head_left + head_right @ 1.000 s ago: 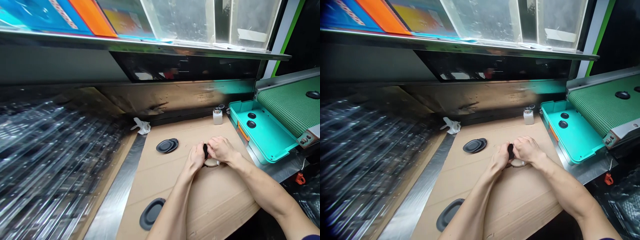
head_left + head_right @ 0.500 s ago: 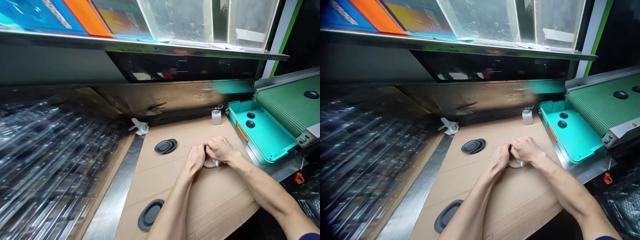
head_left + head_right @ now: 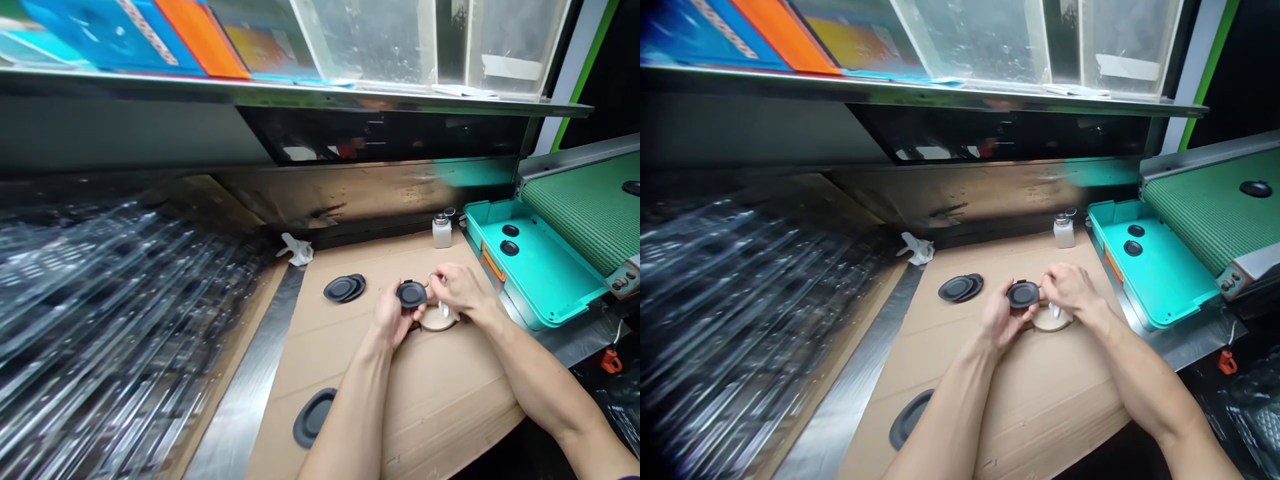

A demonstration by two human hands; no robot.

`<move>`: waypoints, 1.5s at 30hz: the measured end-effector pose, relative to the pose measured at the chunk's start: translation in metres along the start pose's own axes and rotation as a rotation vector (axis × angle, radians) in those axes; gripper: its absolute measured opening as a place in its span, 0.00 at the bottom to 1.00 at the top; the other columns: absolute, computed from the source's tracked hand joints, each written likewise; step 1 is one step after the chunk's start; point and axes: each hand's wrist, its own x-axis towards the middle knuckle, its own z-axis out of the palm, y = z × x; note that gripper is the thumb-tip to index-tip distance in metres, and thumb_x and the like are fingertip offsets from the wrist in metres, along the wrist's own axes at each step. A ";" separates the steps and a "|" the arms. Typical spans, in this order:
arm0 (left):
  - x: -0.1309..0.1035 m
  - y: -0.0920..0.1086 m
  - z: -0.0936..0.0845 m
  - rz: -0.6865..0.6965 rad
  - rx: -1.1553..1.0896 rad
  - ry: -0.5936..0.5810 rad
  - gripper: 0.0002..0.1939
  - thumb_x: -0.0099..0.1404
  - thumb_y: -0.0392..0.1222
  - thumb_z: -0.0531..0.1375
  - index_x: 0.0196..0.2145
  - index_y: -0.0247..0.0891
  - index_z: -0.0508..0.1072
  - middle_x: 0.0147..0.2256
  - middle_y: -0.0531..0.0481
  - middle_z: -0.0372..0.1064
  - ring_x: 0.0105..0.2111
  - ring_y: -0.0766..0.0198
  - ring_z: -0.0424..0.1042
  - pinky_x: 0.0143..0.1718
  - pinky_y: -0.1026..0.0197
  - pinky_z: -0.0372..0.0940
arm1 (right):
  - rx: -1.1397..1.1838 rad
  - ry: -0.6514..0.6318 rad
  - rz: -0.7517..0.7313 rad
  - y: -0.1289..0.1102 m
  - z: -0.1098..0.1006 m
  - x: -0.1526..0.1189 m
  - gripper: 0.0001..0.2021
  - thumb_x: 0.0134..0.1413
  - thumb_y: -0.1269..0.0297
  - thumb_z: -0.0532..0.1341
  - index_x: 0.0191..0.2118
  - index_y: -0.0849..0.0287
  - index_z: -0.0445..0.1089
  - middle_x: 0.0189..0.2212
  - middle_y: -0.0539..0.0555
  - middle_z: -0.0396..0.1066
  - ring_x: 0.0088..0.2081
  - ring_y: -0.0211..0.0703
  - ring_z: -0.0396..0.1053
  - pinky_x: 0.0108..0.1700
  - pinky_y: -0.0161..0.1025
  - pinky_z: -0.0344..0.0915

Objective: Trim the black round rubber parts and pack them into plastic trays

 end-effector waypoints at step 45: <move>0.001 -0.018 0.010 0.041 0.279 0.011 0.40 0.67 0.73 0.43 0.37 0.30 0.72 0.22 0.43 0.74 0.11 0.66 0.64 0.10 0.66 0.54 | -0.144 0.041 0.389 0.032 -0.067 0.160 0.02 0.57 0.67 0.65 0.35 0.57 0.76 0.38 0.59 0.74 0.40 0.49 0.73 0.44 0.40 0.69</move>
